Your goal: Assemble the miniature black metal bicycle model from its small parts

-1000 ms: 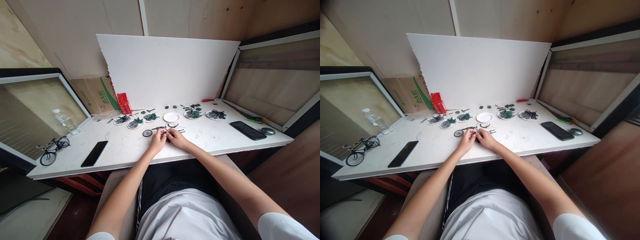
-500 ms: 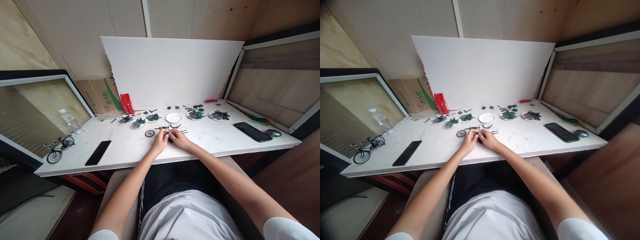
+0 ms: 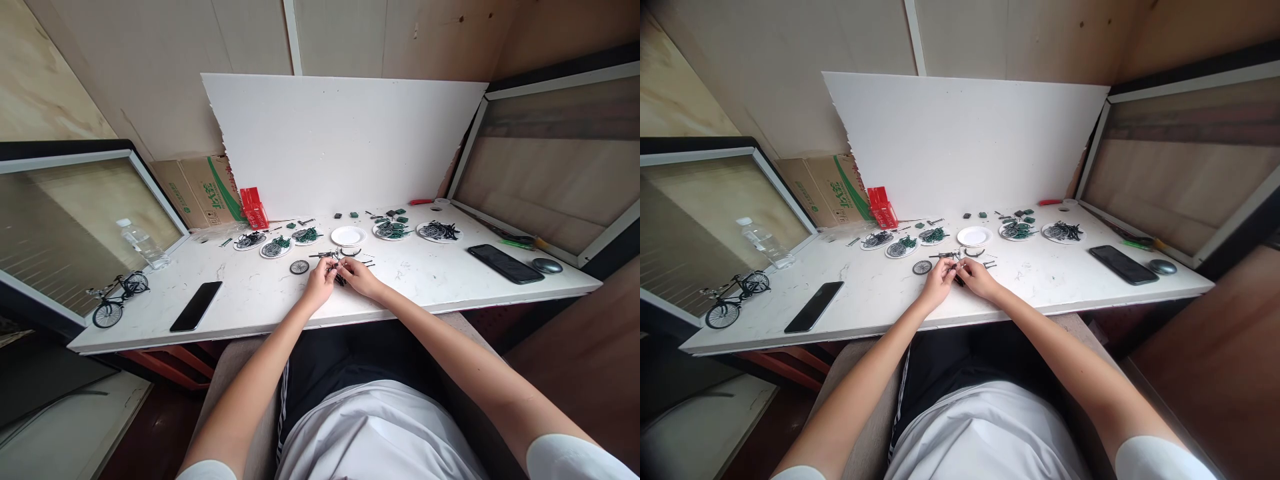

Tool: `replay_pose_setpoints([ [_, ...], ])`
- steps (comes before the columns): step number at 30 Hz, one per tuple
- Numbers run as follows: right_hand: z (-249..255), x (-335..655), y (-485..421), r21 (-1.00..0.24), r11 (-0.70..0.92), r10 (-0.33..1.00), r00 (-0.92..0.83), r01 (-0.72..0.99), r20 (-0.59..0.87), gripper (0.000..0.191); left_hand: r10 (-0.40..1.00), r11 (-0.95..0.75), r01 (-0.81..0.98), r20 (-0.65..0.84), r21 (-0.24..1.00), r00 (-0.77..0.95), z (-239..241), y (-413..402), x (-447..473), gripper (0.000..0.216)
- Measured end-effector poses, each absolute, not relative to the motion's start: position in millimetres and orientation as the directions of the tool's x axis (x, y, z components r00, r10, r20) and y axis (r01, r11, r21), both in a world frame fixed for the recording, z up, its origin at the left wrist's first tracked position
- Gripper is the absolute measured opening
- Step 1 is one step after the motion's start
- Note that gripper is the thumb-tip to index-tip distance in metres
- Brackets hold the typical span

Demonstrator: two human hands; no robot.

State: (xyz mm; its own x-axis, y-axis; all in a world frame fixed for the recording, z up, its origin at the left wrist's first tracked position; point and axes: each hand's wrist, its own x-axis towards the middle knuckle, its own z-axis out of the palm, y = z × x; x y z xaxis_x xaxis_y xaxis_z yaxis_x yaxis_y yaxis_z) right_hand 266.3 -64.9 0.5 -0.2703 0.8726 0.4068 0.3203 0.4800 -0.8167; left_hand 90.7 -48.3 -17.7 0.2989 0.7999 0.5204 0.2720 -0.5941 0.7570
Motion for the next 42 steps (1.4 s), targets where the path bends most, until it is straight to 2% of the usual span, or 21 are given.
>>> replay_pose_setpoints([
  [11,4,268,-67,-0.833,0.48,0.867,-0.295,0.276,0.401,0.04,0.806,-0.586,0.258,0.518,0.768,0.286,-16,-49,91,0.014],
  [28,1,269,-64,-0.813,0.489,0.869,-0.257,0.316,0.423,0.043,0.826,-0.544,0.16,0.493,0.824,0.272,-4,-59,94,0.014],
  [35,3,271,-65,-0.823,0.475,0.877,-0.245,0.31,0.414,0.044,0.82,-0.56,0.181,0.51,0.808,0.262,-5,-58,94,0.018],
  [42,-1,271,-65,-0.842,0.467,0.881,-0.221,0.27,0.418,0.045,0.816,-0.571,0.243,0.509,0.784,0.274,-15,-53,93,0.032],
])
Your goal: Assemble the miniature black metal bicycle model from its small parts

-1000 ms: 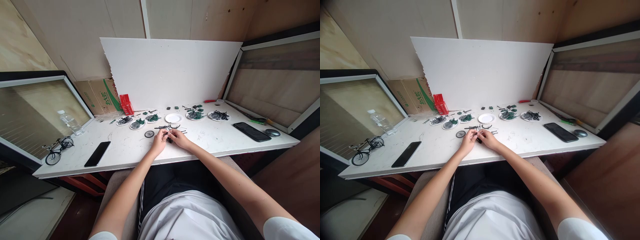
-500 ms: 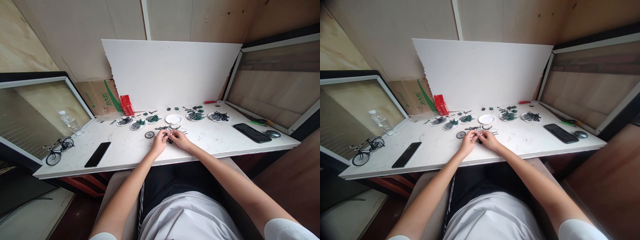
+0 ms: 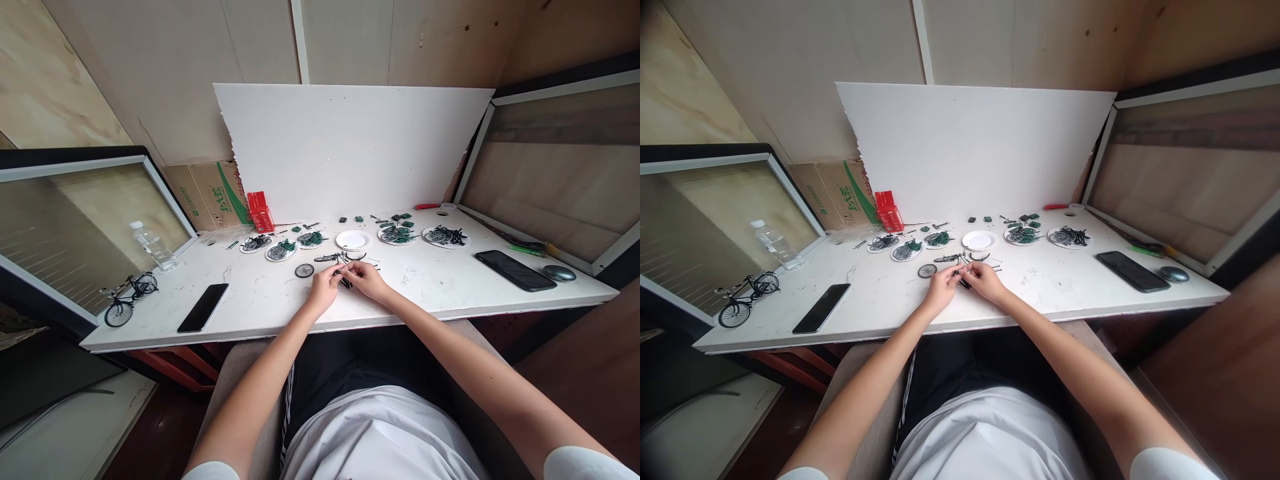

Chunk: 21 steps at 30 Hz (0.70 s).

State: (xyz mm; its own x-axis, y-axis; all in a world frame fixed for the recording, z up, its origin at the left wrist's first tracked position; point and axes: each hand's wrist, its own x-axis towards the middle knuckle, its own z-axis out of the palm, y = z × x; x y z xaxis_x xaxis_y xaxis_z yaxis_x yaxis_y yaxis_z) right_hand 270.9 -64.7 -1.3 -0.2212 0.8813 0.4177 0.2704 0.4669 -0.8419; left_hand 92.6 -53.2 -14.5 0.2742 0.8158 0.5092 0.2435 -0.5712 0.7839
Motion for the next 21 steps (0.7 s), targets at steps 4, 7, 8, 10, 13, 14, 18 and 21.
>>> replay_pose_setpoints([
  [4,-1,271,-65,-0.844,0.468,0.88,-0.227,0.263,0.417,0.045,0.817,-0.572,0.262,0.511,0.777,0.269,-16,-52,92,0.032],
  [7,2,271,-66,-0.842,0.471,0.878,-0.231,0.265,0.418,0.045,0.813,-0.578,0.262,0.517,0.773,0.268,-14,-53,92,0.032],
  [8,3,271,-67,-0.84,0.472,0.878,-0.231,0.266,0.42,0.045,0.81,-0.583,0.261,0.521,0.77,0.269,-13,-54,92,0.032],
  [10,5,271,-68,-0.838,0.476,0.876,-0.229,0.267,0.424,0.045,0.804,-0.59,0.258,0.529,0.765,0.271,-11,-55,92,0.032],
  [13,6,271,-69,-0.839,0.479,0.874,-0.231,0.258,0.428,0.046,0.802,-0.593,0.244,0.534,0.767,0.268,-9,-57,92,0.033],
  [14,6,271,-69,-0.842,0.479,0.873,-0.233,0.249,0.428,0.045,0.803,-0.592,0.238,0.534,0.77,0.265,-9,-57,92,0.033],
  [18,4,271,-68,-0.856,0.474,0.873,-0.239,0.207,0.425,0.043,0.811,-0.577,0.213,0.525,0.788,0.258,-6,-59,93,0.031],
  [21,2,271,-67,-0.864,0.466,0.875,-0.242,0.191,0.419,0.042,0.819,-0.563,0.193,0.513,0.804,0.256,-4,-59,93,0.03],
])
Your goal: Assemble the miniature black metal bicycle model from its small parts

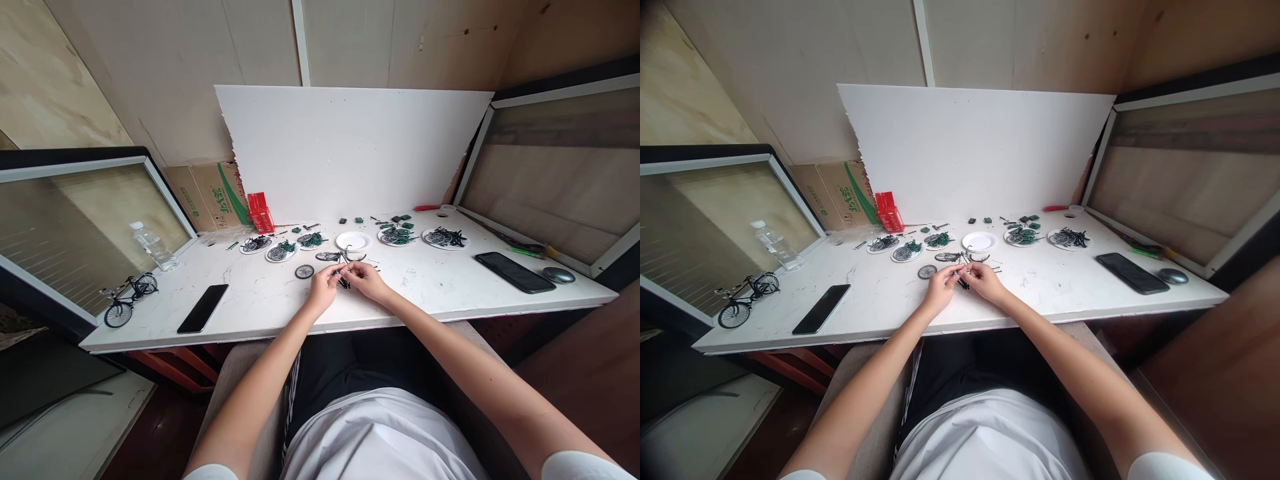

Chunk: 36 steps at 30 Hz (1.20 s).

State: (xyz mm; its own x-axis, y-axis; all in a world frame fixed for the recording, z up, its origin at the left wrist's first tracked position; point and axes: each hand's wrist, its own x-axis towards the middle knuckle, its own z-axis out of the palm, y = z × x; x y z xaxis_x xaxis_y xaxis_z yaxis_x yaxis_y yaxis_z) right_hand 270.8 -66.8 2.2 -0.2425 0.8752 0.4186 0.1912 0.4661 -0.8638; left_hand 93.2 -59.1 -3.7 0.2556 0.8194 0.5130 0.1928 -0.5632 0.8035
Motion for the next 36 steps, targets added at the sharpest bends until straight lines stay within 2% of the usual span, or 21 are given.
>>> replay_pose_setpoints([
  [14,2.8,271.0,-66.6,-0.849,0.482,0.869,-0.243,0.216,0.431,0.044,0.851,-0.507,0.162,0.463,0.846,0.246,-4.1,-57.5,93.0,0.03],
  [25,3.5,270.2,-67.4,-0.848,0.48,0.873,-0.221,0.224,0.436,0.04,0.822,-0.547,0.13,0.502,0.827,0.268,-3.5,-58.1,92.7,0.029],
  [36,4.4,269.8,-68.4,-0.854,0.465,0.88,-0.223,0.231,0.419,0.045,0.813,-0.56,0.117,0.516,0.82,0.269,-5.3,-57.5,93.1,0.026],
])
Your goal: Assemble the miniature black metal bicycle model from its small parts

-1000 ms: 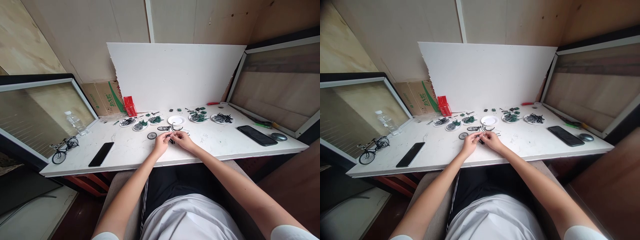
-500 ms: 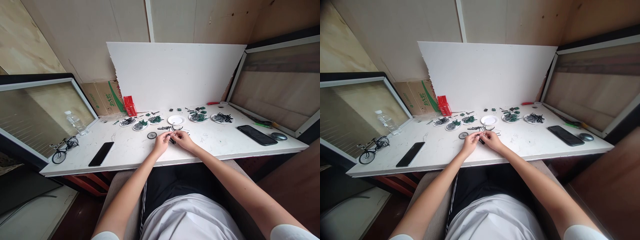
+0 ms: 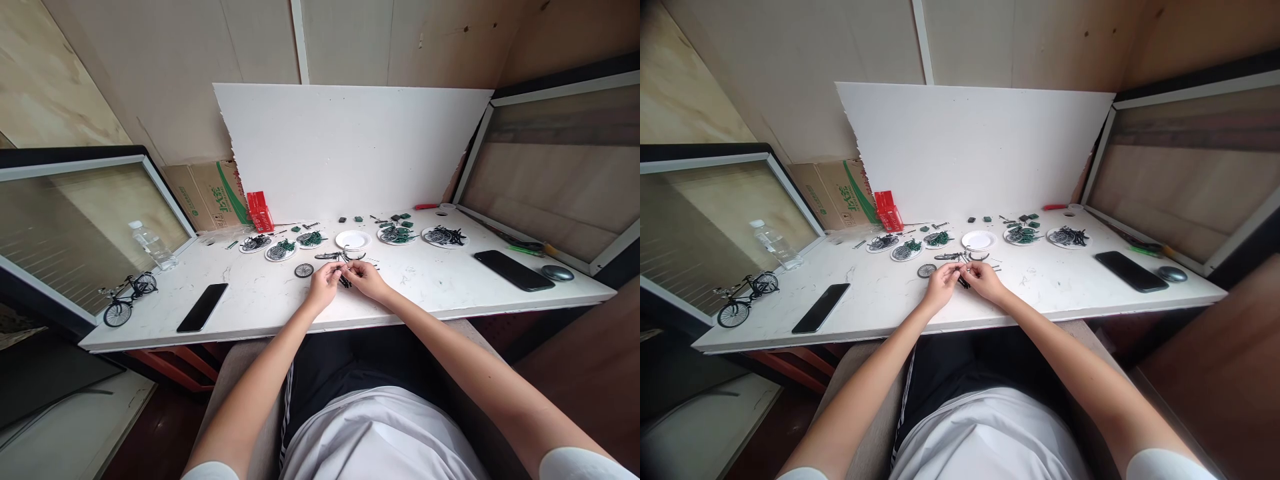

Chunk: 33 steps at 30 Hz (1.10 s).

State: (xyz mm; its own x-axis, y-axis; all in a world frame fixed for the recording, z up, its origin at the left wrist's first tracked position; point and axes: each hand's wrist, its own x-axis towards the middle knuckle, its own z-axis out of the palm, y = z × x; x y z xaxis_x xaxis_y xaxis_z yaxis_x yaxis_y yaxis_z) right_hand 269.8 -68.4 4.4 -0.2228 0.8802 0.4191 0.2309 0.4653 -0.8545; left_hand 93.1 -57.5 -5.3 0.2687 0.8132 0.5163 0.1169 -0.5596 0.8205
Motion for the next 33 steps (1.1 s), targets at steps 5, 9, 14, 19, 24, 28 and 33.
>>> replay_pose_setpoints([
  [5,4.0,269.8,-68.1,-0.851,0.467,0.879,-0.232,0.239,0.416,0.048,0.821,-0.549,0.115,0.509,0.828,0.258,-5.7,-56.0,93.9,0.023],
  [9,4.8,269.6,-68.8,-0.847,0.47,0.878,-0.235,0.248,0.418,0.048,0.821,-0.552,0.117,0.513,0.826,0.253,-4.8,-56.0,94.5,0.022],
  [14,6.2,269.3,-69.7,-0.846,0.466,0.881,-0.226,0.261,0.415,0.051,0.814,-0.561,0.117,0.52,0.82,0.259,-4.6,-55.6,94.6,0.022],
  [19,5.0,269.4,-68.9,-0.849,0.466,0.88,-0.231,0.248,0.415,0.05,0.811,-0.567,0.125,0.524,0.814,0.261,-5.6,-55.6,94.1,0.022],
  [24,4.5,269.4,-69.1,-0.856,0.459,0.884,-0.216,0.238,0.414,0.048,0.793,-0.597,0.175,0.544,0.783,0.274,-5.8,-58.4,93.4,0.026],
  [28,5.7,269.6,-69.8,-0.855,0.456,0.887,-0.203,0.246,0.415,0.048,0.779,-0.62,0.195,0.564,0.76,0.274,-3.3,-62.2,94.1,0.027],
  [33,3.9,269.8,-68.2,-0.853,0.46,0.884,-0.21,0.244,0.417,0.045,0.791,-0.606,0.186,0.563,0.773,0.238,-0.1,-64.5,96.1,0.026],
])
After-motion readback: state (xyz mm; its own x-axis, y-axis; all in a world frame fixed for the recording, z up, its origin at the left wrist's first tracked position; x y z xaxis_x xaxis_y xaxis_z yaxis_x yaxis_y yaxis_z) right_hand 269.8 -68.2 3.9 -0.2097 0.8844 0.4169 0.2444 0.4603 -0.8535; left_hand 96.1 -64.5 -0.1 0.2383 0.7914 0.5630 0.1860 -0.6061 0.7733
